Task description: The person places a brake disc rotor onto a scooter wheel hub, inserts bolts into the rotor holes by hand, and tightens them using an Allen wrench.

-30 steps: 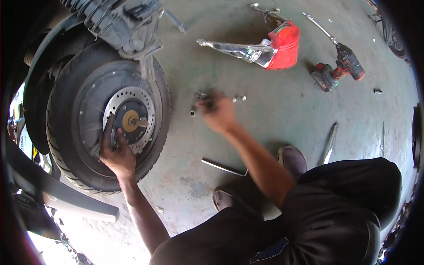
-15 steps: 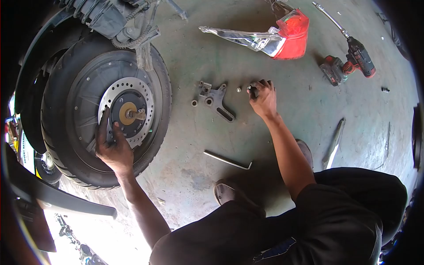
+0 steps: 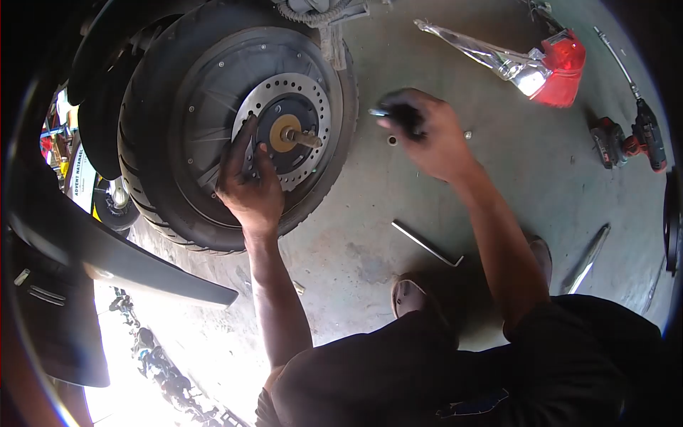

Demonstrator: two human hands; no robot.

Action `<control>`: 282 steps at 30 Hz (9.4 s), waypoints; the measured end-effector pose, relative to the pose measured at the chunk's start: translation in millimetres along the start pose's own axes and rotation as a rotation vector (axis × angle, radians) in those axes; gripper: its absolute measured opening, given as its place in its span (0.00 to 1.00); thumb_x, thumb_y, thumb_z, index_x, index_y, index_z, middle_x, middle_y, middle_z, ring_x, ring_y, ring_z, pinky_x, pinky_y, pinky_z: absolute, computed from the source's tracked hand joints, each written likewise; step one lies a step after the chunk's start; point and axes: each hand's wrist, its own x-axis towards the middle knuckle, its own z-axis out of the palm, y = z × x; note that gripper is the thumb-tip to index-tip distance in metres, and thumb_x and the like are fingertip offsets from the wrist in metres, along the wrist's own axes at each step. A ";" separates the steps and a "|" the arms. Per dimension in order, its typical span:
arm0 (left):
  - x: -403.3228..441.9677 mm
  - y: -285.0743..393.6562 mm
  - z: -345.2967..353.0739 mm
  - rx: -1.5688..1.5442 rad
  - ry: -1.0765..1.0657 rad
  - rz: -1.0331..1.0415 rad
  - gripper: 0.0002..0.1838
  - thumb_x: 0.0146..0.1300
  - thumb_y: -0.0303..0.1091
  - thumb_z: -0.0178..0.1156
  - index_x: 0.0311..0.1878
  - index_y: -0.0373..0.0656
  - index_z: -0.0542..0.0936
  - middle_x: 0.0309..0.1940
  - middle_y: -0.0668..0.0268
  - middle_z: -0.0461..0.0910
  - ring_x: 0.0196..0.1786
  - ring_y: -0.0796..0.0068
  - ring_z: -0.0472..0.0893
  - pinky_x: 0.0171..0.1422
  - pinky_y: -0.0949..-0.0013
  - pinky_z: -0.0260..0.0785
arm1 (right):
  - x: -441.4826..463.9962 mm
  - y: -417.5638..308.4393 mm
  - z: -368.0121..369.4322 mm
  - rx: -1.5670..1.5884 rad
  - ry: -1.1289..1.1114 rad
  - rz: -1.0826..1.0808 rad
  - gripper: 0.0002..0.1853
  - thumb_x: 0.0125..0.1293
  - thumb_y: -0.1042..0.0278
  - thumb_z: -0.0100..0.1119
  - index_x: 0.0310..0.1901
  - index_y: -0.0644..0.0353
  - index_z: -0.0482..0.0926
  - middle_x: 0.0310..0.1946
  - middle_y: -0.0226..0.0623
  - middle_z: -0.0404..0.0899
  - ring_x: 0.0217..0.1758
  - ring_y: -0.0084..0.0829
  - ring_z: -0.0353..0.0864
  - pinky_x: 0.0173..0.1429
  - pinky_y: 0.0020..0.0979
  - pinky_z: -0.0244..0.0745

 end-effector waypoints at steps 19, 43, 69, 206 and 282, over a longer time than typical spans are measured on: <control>-3.8 -5.7 3.2 0.073 0.023 0.020 0.17 0.61 0.22 0.58 0.54 0.39 0.82 0.48 0.61 0.85 0.49 0.60 0.84 0.57 0.60 0.75 | 49.5 -33.2 89.8 0.129 -0.076 -0.032 0.09 0.58 0.72 0.68 0.39 0.64 0.83 0.33 0.48 0.84 0.36 0.40 0.86 0.41 0.35 0.79; -3.6 -4.1 3.1 0.036 0.043 -0.018 0.19 0.60 0.21 0.58 0.54 0.43 0.82 0.44 0.57 0.84 0.46 0.61 0.85 0.47 0.63 0.78 | 46.7 -51.3 114.3 0.116 0.113 0.015 0.07 0.61 0.71 0.64 0.35 0.67 0.81 0.27 0.48 0.83 0.29 0.42 0.85 0.35 0.36 0.77; -3.9 -3.5 2.0 0.050 0.040 -0.045 0.18 0.59 0.21 0.59 0.53 0.44 0.83 0.46 0.59 0.84 0.47 0.59 0.85 0.51 0.61 0.77 | 34.0 -54.6 123.0 0.208 0.260 0.103 0.05 0.58 0.76 0.62 0.35 0.67 0.80 0.27 0.47 0.84 0.31 0.36 0.87 0.37 0.32 0.78; -23.5 -8.0 -15.5 0.013 0.025 -0.127 0.21 0.64 0.26 0.63 0.57 0.28 0.73 0.46 0.51 0.83 0.47 0.67 0.83 0.50 0.69 0.77 | -34.6 -43.0 148.0 0.420 0.133 0.049 0.09 0.58 0.81 0.64 0.42 0.64 0.81 0.37 0.43 0.85 0.39 0.33 0.86 0.43 0.30 0.80; -16.9 12.2 -29.4 -0.077 0.043 -0.202 0.20 0.60 0.22 0.57 0.57 0.33 0.76 0.45 0.44 0.81 0.44 0.46 0.84 0.51 0.55 0.74 | -17.1 -82.6 136.8 -0.254 -0.106 0.167 0.18 0.73 0.57 0.46 0.38 0.67 0.74 0.21 0.56 0.78 0.27 0.56 0.81 0.33 0.54 0.76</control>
